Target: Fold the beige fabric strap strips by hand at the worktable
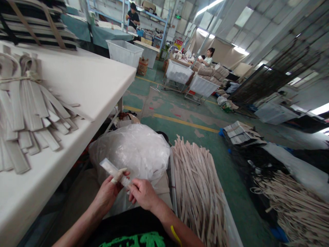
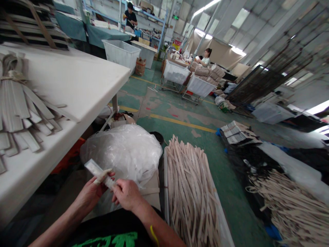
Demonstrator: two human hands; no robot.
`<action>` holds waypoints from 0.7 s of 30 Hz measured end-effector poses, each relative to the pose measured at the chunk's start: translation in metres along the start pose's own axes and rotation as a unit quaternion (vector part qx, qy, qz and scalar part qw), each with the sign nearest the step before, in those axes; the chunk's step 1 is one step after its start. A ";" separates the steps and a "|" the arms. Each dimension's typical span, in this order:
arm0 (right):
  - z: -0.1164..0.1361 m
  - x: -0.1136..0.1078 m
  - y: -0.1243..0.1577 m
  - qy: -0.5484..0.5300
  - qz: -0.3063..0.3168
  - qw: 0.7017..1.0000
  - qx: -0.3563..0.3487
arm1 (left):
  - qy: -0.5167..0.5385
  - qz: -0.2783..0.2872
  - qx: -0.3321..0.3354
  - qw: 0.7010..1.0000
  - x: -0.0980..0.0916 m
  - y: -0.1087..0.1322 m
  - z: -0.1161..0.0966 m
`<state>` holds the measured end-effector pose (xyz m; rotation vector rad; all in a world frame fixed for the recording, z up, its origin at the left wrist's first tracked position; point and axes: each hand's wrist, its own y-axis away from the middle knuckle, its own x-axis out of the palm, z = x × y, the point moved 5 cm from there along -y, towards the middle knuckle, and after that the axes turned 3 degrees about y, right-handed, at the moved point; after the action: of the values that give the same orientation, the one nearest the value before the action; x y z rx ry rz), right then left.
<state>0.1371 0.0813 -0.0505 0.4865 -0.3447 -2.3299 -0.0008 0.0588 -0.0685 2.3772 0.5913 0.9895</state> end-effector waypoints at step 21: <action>-0.004 0.000 -0.005 -0.008 -0.003 1.000 -0.001 | -0.002 -0.033 -0.048 0.998 0.003 -0.001 0.004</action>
<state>0.1362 0.0846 -0.0556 0.4687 -0.3504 -2.3401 0.0036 0.0597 -0.0698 2.2610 0.6032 0.9628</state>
